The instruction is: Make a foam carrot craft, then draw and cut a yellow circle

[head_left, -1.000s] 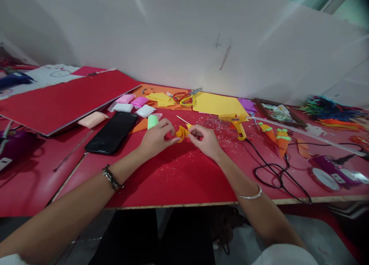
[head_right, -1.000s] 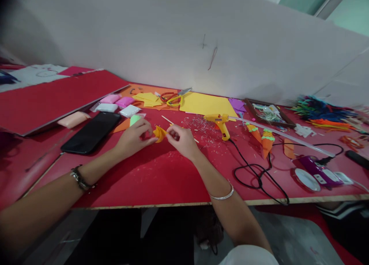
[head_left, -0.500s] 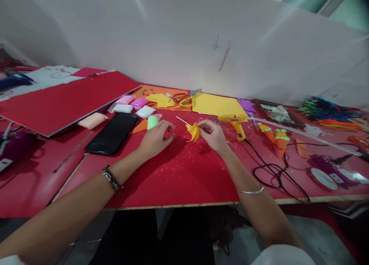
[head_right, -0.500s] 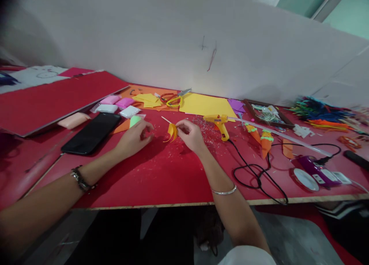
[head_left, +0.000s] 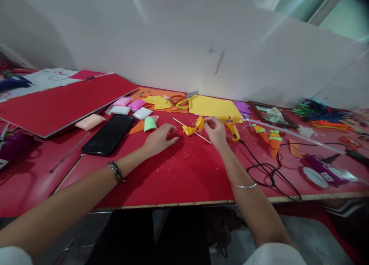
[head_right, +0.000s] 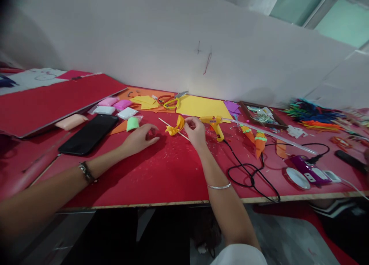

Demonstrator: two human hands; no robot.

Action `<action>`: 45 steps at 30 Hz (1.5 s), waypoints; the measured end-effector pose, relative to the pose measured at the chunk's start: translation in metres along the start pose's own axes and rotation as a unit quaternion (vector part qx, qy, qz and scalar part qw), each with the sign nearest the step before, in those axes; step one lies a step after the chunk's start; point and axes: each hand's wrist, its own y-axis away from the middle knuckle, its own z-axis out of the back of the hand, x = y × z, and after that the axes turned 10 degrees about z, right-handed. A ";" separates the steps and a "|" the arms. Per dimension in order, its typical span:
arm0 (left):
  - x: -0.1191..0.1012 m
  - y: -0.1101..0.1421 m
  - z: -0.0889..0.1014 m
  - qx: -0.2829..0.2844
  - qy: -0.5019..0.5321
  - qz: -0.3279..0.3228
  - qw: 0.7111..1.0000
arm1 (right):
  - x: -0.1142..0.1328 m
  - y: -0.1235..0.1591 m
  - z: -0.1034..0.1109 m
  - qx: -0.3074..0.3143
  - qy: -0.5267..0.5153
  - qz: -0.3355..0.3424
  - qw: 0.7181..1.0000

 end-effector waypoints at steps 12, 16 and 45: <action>0.008 -0.056 -0.020 0.031 -0.047 -0.073 0.996 | -0.001 0.003 -0.005 0.006 -0.063 -0.050 0.997; 0.006 -0.057 -0.025 0.028 -0.019 -0.138 0.990 | -0.001 0.002 -0.005 0.010 -0.062 -0.052 0.997; -0.005 -0.049 -0.020 0.120 -0.028 -0.166 0.978 | -0.003 0.010 -0.012 0.013 -0.160 -0.245 0.956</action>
